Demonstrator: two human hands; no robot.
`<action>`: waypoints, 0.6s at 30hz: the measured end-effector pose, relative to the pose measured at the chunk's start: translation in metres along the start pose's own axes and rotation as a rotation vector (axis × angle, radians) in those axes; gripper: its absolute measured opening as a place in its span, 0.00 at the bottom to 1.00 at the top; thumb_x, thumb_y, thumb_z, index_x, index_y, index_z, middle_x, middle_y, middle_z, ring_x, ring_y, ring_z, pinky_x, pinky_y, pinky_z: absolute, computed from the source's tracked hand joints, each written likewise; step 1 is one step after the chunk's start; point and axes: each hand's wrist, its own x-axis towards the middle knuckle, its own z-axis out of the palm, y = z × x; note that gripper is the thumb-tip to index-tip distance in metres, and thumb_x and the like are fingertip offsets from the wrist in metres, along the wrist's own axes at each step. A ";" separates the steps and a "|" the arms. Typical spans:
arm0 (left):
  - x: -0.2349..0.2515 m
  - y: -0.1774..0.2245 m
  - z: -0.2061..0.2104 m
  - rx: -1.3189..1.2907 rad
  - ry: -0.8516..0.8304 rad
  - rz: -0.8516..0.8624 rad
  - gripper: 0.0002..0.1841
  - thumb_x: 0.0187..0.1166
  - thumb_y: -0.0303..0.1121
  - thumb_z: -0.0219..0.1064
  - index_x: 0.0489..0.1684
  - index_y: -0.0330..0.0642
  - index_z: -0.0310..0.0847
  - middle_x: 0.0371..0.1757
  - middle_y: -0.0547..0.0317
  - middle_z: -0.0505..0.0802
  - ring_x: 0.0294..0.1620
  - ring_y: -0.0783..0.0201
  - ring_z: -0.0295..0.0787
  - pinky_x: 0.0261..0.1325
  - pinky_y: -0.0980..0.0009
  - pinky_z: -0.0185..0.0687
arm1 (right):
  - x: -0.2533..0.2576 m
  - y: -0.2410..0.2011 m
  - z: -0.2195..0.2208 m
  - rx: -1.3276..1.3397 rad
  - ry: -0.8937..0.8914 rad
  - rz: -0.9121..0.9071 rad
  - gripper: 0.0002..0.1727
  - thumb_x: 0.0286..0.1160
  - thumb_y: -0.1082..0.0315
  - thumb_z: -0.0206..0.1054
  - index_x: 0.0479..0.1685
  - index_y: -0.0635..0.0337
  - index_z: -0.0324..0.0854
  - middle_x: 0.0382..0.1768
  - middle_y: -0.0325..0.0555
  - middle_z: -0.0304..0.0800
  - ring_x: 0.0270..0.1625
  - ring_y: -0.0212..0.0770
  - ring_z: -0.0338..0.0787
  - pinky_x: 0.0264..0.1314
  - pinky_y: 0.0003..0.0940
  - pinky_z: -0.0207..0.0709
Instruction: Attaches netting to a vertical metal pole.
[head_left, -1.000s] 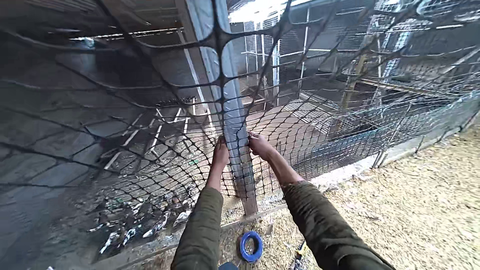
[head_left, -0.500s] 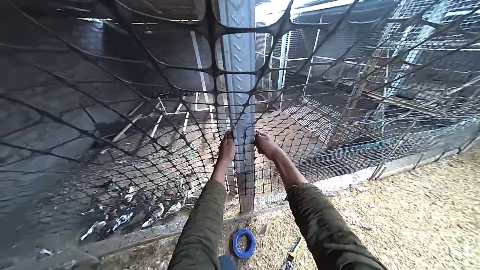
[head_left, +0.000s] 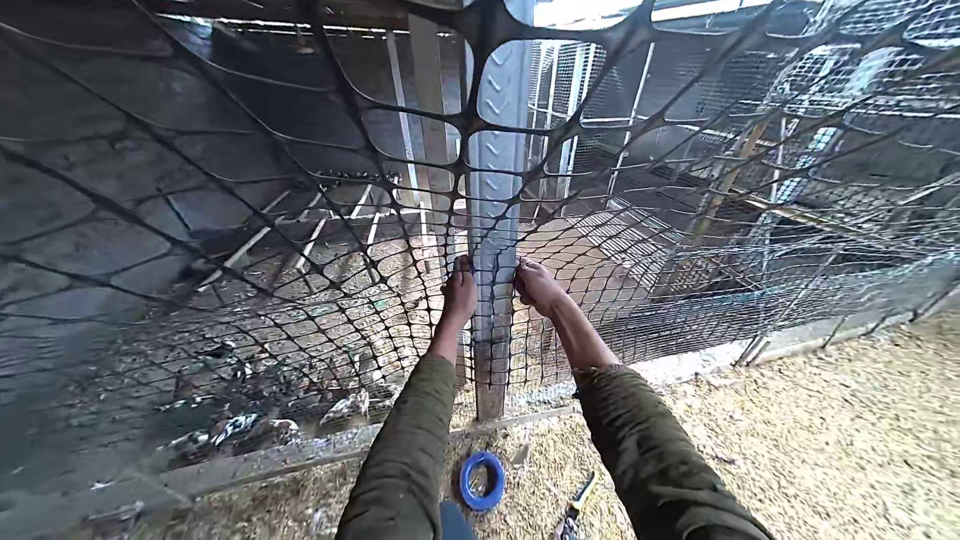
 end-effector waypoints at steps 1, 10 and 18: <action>-0.001 0.000 0.000 0.019 0.003 -0.002 0.27 0.94 0.36 0.33 0.83 0.33 0.66 0.78 0.35 0.80 0.83 0.41 0.71 0.80 0.34 0.59 | 0.001 0.001 0.000 0.005 0.003 -0.001 0.20 0.98 0.59 0.41 0.59 0.59 0.78 0.19 0.35 0.68 0.15 0.28 0.63 0.16 0.24 0.56; -0.009 0.009 0.006 0.131 0.086 -0.042 0.29 0.94 0.35 0.33 0.89 0.29 0.57 0.83 0.29 0.73 0.86 0.36 0.64 0.84 0.35 0.50 | -0.006 0.004 0.002 -0.009 0.033 -0.015 0.19 0.98 0.58 0.44 0.63 0.60 0.78 0.19 0.35 0.66 0.15 0.29 0.63 0.17 0.24 0.59; -0.014 0.009 0.012 0.137 0.150 -0.029 0.29 0.93 0.36 0.33 0.86 0.29 0.60 0.86 0.30 0.69 0.88 0.35 0.60 0.85 0.34 0.45 | -0.013 0.008 0.004 -0.047 0.068 -0.041 0.20 0.97 0.58 0.46 0.57 0.63 0.80 0.18 0.36 0.66 0.15 0.30 0.64 0.18 0.26 0.60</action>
